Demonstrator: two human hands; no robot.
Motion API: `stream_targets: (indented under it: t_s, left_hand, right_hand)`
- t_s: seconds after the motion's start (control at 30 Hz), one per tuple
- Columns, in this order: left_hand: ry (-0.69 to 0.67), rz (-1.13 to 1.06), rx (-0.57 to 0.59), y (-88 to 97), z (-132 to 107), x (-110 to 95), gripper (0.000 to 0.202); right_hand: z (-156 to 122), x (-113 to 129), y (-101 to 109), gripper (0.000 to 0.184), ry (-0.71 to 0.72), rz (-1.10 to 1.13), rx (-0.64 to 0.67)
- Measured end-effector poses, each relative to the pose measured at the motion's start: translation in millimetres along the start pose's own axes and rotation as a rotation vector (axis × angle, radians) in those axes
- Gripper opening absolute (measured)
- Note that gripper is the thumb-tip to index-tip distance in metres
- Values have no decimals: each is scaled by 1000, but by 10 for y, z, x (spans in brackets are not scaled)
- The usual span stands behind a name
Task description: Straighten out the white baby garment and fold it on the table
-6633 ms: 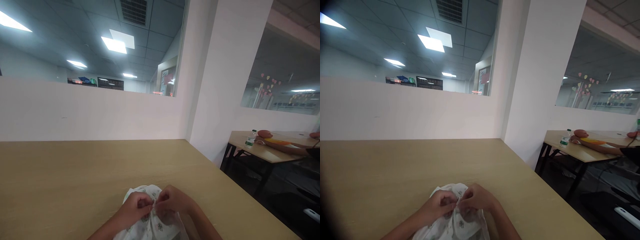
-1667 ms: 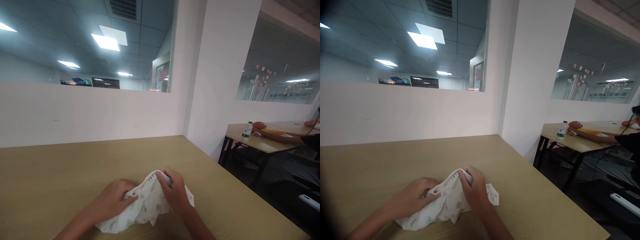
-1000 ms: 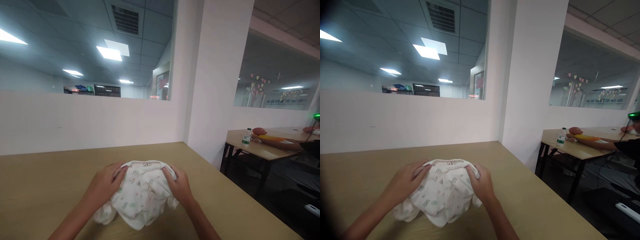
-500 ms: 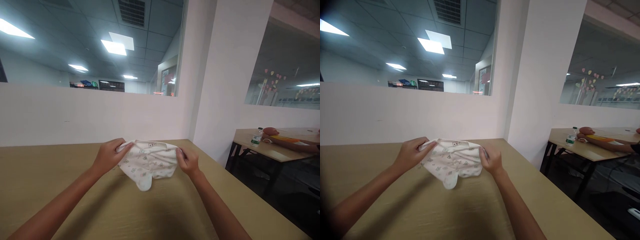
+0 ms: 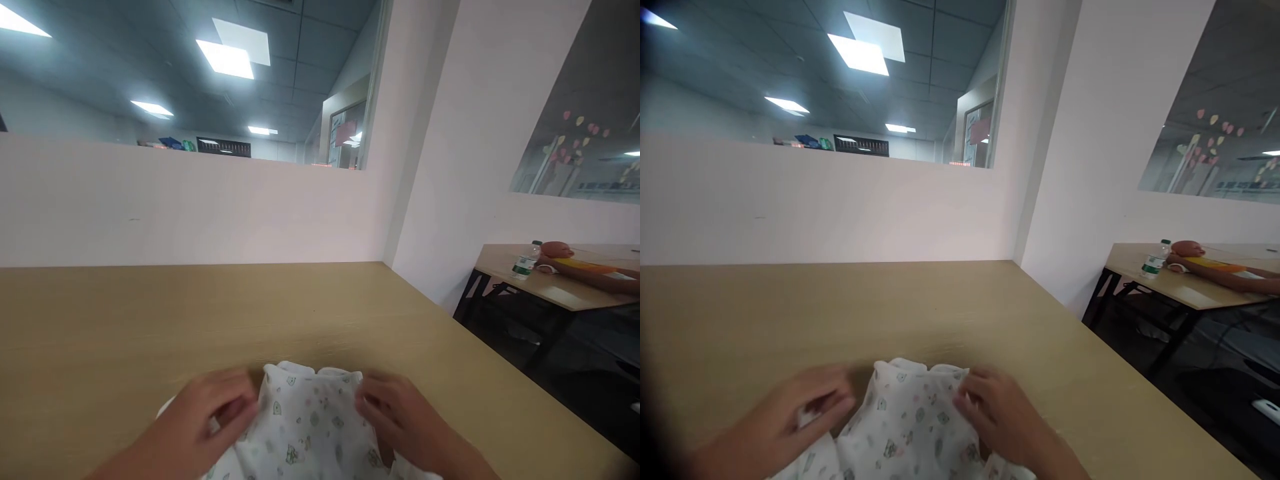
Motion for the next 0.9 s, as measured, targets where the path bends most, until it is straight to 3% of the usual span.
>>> stream_targets:
  t_s: [0.07,0.1,0.17,0.27,0.37,0.47,0.63,0.8,0.9]
  left_hand:
    - [19,-91,11,-23,325,-134,32]
    - [16,-107,-2,-81,460,-141,29]
    - [48,-108,-39,-260,653,-31,30]
    - [38,-154,26,-560,774,227,24]
    - [43,-129,35,-678,788,393,12]
    - [120,-55,31,-644,791,461,17]
    - [201,-21,39,-543,838,648,51]
    - [167,-163,3,-379,843,914,51]
    - [170,-286,-1,-211,802,867,46]
  right_hand:
    - [204,-188,-71,29,-61,-56,-90]
    - [288,-273,-141,24,-61,-88,-71]
    - [393,-429,-275,21,-110,-134,-74]
    - [432,-568,-427,17,-167,-104,-101]
    - [462,-624,-498,8,-148,-15,-151]
    - [595,-702,-529,8,-116,4,-183]
    - [966,-875,-566,5,-31,14,-173]
    - [1092,-905,-501,11,20,38,-274]
    - [1006,-817,-401,18,57,45,-339]
Point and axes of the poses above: each hand's wrist, its own z-axis towards the middle knuckle, its own y-axis out of the back of the hand, x = y × z, the point moved 3 cm from there along z, towards the middle knuckle, and after that the axes turned 6 degrees about z, right-handed, at the moved point
